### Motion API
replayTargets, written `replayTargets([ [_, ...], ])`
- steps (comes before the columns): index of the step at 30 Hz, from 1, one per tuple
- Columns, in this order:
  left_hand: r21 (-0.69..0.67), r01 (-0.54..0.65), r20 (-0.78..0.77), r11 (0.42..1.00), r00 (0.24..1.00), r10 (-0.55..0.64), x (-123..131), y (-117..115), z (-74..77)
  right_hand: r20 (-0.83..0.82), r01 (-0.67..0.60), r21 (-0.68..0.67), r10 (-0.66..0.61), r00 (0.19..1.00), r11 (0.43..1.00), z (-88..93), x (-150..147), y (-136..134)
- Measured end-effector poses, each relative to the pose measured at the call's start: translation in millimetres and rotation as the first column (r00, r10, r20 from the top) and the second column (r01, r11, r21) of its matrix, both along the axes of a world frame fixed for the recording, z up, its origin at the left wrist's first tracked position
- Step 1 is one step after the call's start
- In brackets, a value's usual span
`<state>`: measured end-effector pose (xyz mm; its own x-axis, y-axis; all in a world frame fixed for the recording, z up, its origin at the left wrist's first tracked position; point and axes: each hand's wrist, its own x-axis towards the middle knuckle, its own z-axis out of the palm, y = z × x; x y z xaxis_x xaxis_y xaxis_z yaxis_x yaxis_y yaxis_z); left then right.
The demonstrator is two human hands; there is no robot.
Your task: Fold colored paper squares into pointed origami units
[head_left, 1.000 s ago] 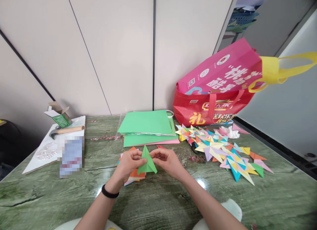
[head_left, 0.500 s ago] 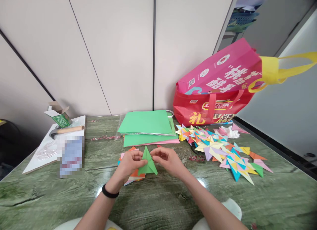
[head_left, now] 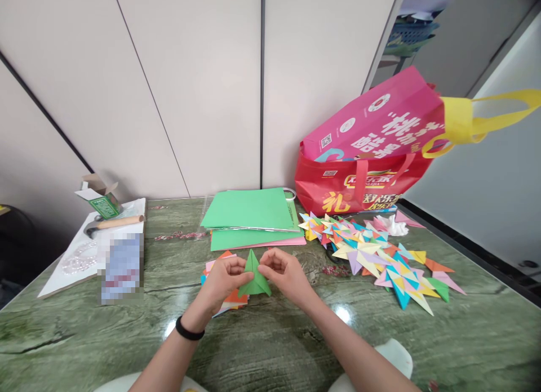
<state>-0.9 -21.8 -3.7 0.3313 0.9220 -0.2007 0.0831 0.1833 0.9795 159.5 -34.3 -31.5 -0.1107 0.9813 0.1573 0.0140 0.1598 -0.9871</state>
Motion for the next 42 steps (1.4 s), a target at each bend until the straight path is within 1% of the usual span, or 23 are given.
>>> replayTargets([
  [6, -0.039, -0.041, 0.054, 0.998, 0.998, 0.043, -2.0, 1.7, -2.1, 0.014, -0.085, 0.002, 0.085, 0.996, 0.996, 1.6, 2.5, -0.3],
  [9, -0.048, -0.06, 0.06, 0.997, 0.996, 0.063, -2.7, 2.5, -3.6, 0.069, -0.089, 0.05, 0.086, 0.994, 0.995, 3.0, 5.5, -0.1],
  [12, -0.054, -0.066, 0.05, 0.996, 0.996, 0.069, -2.8, 2.8, -4.3, 0.135, -0.08, 0.105, 0.065, 0.989, 0.991, 3.6, 7.9, 0.3],
  [17, -0.037, -0.064, 0.002, 0.997, 0.998, 0.064, -2.1, 1.9, -3.1, 0.154, -0.085, 0.13, 0.064, 0.986, 0.988, 1.7, 9.4, 0.9],
  [22, -0.003, -0.04, -0.023, 0.999, 0.999, 0.04, -1.0, 0.8, -0.5, 0.132, -0.151, 0.146, 0.132, 0.982, 0.978, 1.2, 9.2, 1.2],
  [24, 0.004, -0.037, -0.034, 0.999, 0.999, 0.037, -0.6, 0.1, 0.6, 0.122, -0.158, 0.145, 0.141, 0.982, 0.977, 1.7, 8.5, 0.7],
  [26, 0.004, -0.027, -0.042, 1.0, 0.999, 0.028, -0.2, -0.8, 1.5, 0.087, -0.139, 0.119, 0.129, 0.988, 0.983, 1.9, 7.3, 0.0],
  [28, -0.007, -0.008, -0.03, 1.0, 1.0, 0.008, 0.2, -1.6, 2.1, 0.025, -0.131, 0.065, 0.129, 0.991, 0.989, 1.4, 5.8, -0.9],
  [31, -0.029, 0.019, 0.013, 0.999, 1.0, -0.018, 0.8, -2.4, 2.9, -0.066, -0.148, -0.033, 0.145, 0.987, 0.988, 0.3, 3.5, -1.7],
  [33, -0.039, 0.029, 0.034, 0.999, 0.999, -0.028, 1.3, -2.7, 3.5, -0.106, -0.158, -0.076, 0.15, 0.983, 0.984, -0.1, 2.3, -1.7],
  [37, -0.034, 0.037, 0.022, 0.999, 0.999, -0.036, 2.2, -3.4, 3.9, -0.161, -0.141, -0.089, 0.126, 0.979, 0.986, -0.2, 1.9, 0.0],
  [42, -0.023, 0.066, -0.008, 0.998, 0.998, -0.066, 2.1, -3.6, 3.3, -0.141, -0.131, -0.101, 0.116, 0.983, 0.986, -2.0, 5.7, 3.5],
])
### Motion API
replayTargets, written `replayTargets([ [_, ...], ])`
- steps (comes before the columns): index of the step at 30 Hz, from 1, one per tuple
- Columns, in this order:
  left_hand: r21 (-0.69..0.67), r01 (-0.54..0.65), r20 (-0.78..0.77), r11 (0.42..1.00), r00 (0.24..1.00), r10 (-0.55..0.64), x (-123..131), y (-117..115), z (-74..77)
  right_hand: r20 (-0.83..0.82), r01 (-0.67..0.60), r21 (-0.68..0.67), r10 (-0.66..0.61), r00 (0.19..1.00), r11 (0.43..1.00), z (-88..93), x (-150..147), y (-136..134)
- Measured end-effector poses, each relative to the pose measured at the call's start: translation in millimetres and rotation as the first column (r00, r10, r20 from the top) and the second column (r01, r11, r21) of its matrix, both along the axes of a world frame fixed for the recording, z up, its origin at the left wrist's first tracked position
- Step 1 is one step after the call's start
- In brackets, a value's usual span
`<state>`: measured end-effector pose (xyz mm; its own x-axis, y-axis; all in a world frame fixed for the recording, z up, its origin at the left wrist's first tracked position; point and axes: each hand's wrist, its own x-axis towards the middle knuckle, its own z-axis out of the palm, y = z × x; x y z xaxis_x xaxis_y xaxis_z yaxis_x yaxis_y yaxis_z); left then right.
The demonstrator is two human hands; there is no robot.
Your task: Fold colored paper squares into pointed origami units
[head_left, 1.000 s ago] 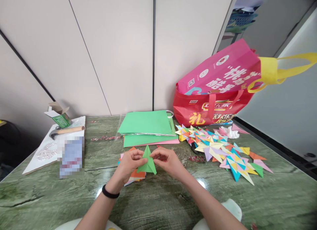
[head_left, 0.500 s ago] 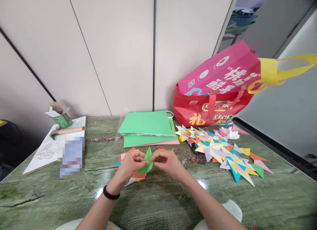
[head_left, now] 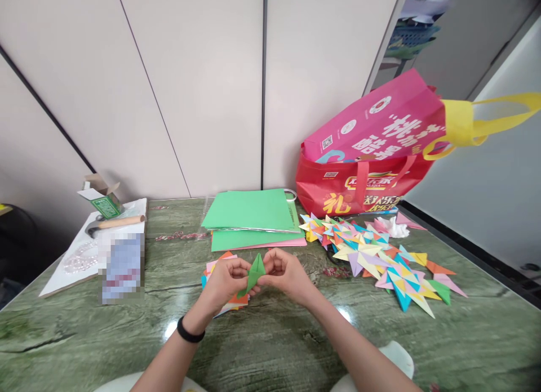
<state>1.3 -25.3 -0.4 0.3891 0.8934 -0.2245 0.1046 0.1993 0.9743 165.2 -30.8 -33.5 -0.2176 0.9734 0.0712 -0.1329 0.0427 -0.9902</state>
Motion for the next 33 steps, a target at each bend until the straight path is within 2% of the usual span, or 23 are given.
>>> replayTargets([
  [9, 0.054, 0.088, 0.045, 0.995, 0.995, -0.09, -4.1, 1.3, 0.8, -0.039, 0.004, -0.064, -0.007, 0.999, 0.998, -0.4, 4.5, 3.6],
  [14, 0.121, 0.027, -0.076, 0.992, 0.997, -0.017, 1.2, 0.0, -1.9, -0.031, -0.015, -0.059, 0.013, 0.999, 0.998, -1.0, 3.2, 2.5],
  [21, 0.042, -0.039, -0.009, 0.998, 0.999, 0.039, 5.2, -2.2, -2.7, -0.05, -0.043, -0.057, 0.04, 0.998, 0.997, 4.1, 1.1, -0.6],
  [29, -0.016, -0.006, 0.066, 1.0, 0.998, 0.007, 3.6, -2.8, -2.6, -0.069, -0.051, -0.033, 0.048, 0.996, 0.998, 1.3, 1.9, 0.2],
  [33, -0.072, 0.025, 0.156, 0.997, 0.988, -0.014, 1.0, -2.6, -2.2, -0.161, -0.064, -0.102, 0.047, 0.986, 0.993, 2.2, 5.0, -0.2],
])
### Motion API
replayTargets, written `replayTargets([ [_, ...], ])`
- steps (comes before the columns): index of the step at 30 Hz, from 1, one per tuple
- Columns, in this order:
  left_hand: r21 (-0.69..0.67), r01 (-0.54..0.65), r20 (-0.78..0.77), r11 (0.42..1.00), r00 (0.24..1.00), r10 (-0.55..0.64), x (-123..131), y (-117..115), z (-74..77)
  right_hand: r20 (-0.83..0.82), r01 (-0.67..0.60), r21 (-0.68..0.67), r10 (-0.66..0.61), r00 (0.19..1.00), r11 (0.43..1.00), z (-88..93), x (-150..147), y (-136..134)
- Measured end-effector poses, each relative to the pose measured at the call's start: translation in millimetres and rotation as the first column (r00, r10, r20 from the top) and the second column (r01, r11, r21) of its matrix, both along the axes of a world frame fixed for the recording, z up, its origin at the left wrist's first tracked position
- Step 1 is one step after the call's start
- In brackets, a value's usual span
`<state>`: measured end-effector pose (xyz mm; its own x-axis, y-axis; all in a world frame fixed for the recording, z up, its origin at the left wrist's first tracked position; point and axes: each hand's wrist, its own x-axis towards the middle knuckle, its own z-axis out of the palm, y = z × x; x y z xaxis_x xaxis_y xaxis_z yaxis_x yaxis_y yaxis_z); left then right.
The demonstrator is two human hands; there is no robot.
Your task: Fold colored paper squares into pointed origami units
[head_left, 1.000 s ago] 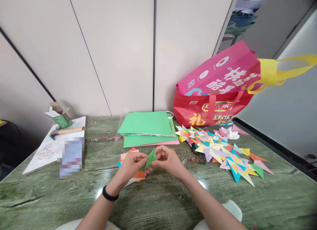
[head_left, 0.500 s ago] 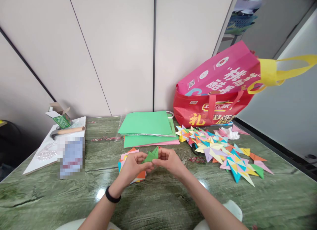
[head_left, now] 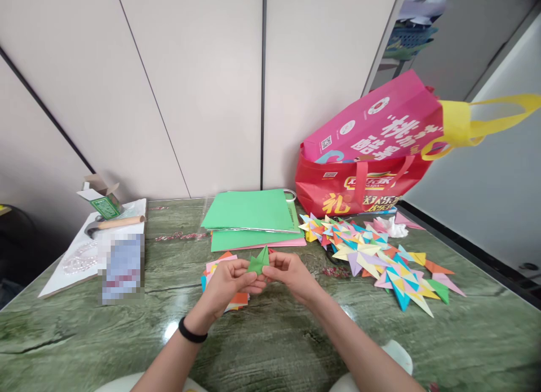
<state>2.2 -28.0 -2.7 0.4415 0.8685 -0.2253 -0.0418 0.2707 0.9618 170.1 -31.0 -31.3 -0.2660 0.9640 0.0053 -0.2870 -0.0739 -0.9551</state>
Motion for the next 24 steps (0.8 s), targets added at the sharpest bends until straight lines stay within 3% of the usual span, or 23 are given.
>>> replayTargets([
  [5, -0.03, 0.014, 0.037, 0.999, 0.999, -0.012, -0.8, -0.7, 3.7, -0.098, -0.008, -0.096, -0.001, 0.995, 0.995, 3.6, 1.1, -1.3],
  [12, 0.035, -0.056, -0.123, 0.998, 0.991, 0.06, 5.0, -1.9, 1.4, 0.087, 0.067, 0.048, -0.071, 0.994, 0.997, 3.6, -6.8, -0.7],
  [17, 0.066, -0.007, -0.196, 0.998, 0.98, 0.02, 7.1, -3.0, -1.8, 0.153, 0.046, 0.11, -0.063, 0.986, 0.993, 0.2, -9.4, -2.4],
  [21, 0.065, 0.051, -0.212, 0.997, 0.977, -0.036, 7.7, -4.3, -4.5, 0.133, 0.056, 0.084, -0.067, 0.989, 0.995, 2.5, -11.2, -4.9],
  [24, 0.061, 0.087, -0.177, 0.994, 0.981, -0.075, 8.1, -5.8, -5.2, 0.068, 0.088, -0.034, -0.086, 0.994, 0.996, 4.3, -14.8, -7.2],
])
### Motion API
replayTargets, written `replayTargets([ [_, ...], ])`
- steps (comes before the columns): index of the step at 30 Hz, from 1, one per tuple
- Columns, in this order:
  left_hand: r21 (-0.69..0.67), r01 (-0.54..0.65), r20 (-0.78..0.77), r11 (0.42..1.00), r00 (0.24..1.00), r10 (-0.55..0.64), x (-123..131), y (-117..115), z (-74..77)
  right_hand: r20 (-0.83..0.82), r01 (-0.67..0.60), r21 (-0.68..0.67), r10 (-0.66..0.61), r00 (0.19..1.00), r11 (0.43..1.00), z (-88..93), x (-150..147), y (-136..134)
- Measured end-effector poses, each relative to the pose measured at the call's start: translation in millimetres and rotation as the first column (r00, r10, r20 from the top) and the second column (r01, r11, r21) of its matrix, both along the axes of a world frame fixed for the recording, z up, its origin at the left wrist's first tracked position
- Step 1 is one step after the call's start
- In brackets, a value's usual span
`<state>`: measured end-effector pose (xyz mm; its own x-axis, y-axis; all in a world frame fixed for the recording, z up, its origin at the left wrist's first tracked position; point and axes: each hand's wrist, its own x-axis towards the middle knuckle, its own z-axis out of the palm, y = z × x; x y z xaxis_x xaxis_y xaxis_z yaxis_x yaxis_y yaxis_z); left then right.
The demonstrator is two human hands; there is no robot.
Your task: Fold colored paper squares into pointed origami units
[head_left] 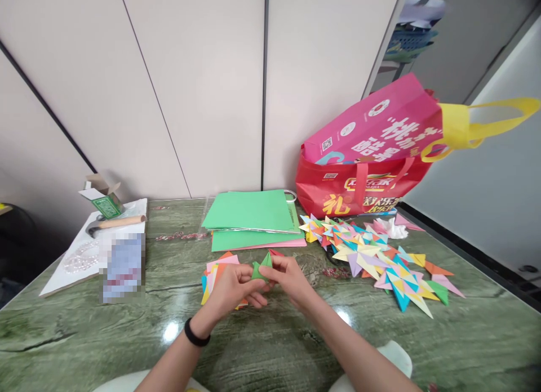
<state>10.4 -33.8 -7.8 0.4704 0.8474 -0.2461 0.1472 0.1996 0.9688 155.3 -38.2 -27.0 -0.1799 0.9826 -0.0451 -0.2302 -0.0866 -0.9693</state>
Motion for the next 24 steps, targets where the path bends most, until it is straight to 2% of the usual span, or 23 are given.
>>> replayTargets([
  [3, 0.006, 0.043, 0.041, 0.999, 0.998, -0.044, -0.3, -1.5, 1.7, -0.141, 0.017, -0.187, -0.043, 0.989, 0.982, -0.7, -4.2, -1.5],
  [6, -0.009, 0.07, 0.063, 0.998, 0.996, -0.069, -1.5, -2.3, 5.0, -0.253, -0.023, -0.28, -0.05, 0.966, 0.96, -1.2, -6.2, -2.1],
  [10, -0.04, 0.055, 0.086, 0.998, 0.995, -0.052, -2.5, -2.6, 8.3, -0.291, -0.118, -0.227, 0.049, 0.955, 0.967, -0.3, -5.6, -2.2],
  [13, -0.031, -0.022, 0.052, 0.999, 0.998, 0.024, -2.2, -1.4, 8.0, -0.191, -0.016, -0.156, -0.014, 0.981, 0.988, -1.1, -3.5, -0.6],
  [17, 0.046, -0.136, 0.002, 0.99, 0.991, 0.136, -1.4, 2.4, 4.5, -0.119, 0.117, -0.117, -0.131, 0.984, 0.986, -4.3, 1.2, 3.9],
  [24, 0.154, -0.107, -0.099, 0.982, 0.987, 0.123, -1.1, 5.5, -0.4, -0.152, 0.089, -0.13, -0.109, 0.982, 0.988, -8.1, 4.6, 6.3],
])
